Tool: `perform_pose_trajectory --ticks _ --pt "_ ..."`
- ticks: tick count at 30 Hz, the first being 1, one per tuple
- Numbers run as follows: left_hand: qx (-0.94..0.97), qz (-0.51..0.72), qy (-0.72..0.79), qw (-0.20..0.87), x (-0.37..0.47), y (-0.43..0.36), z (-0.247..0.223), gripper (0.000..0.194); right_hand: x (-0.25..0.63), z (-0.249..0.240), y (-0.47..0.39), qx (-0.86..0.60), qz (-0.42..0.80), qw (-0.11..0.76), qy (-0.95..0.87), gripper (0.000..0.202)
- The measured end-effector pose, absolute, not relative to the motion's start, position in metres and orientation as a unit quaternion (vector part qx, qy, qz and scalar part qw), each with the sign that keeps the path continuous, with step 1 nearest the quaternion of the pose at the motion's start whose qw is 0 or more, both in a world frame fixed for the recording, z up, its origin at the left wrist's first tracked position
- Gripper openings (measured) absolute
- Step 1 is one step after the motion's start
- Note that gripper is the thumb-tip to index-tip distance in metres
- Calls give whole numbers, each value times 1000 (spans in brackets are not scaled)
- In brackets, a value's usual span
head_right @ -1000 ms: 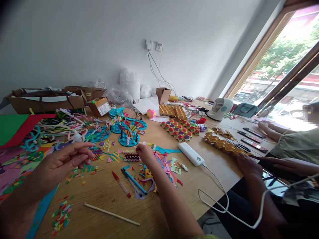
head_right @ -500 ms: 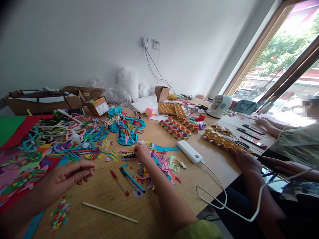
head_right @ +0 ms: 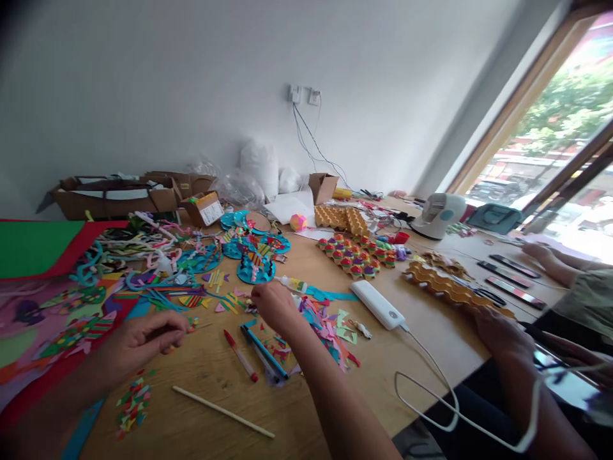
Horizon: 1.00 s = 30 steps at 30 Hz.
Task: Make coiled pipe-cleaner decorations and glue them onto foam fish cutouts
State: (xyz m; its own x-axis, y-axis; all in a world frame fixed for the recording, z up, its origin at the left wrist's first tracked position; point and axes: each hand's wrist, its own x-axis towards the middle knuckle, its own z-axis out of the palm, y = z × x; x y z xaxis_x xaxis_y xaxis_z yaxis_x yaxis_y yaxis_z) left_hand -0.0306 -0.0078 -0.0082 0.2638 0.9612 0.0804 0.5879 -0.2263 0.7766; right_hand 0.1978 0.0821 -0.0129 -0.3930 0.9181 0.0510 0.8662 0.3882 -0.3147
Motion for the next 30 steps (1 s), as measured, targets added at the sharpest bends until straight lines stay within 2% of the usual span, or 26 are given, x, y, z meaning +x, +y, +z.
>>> perform_pose_trajectory --ticks 8,12,17,22,27,30 --pt "743 286 564 220 -30 5 -13 26 142 -39 13 -382 202 -30 -901 22" --pt "736 247 611 155 -47 17 -28 29 132 -60 9 -388 203 -51 -897 26" --pt "720 224 641 142 -77 43 -39 23 127 -82 12 -380 205 -57 -900 24" --pt "680 203 695 121 -125 79 -43 23 127 -84 18 -361 223 -62 -903 26" --pt "617 188 757 104 -183 118 -39 19 122 -85 22 -364 227 -115 -896 24" --pt "581 187 785 106 -210 139 -38 27 119 -100 25 -369 214 -135 -894 25"
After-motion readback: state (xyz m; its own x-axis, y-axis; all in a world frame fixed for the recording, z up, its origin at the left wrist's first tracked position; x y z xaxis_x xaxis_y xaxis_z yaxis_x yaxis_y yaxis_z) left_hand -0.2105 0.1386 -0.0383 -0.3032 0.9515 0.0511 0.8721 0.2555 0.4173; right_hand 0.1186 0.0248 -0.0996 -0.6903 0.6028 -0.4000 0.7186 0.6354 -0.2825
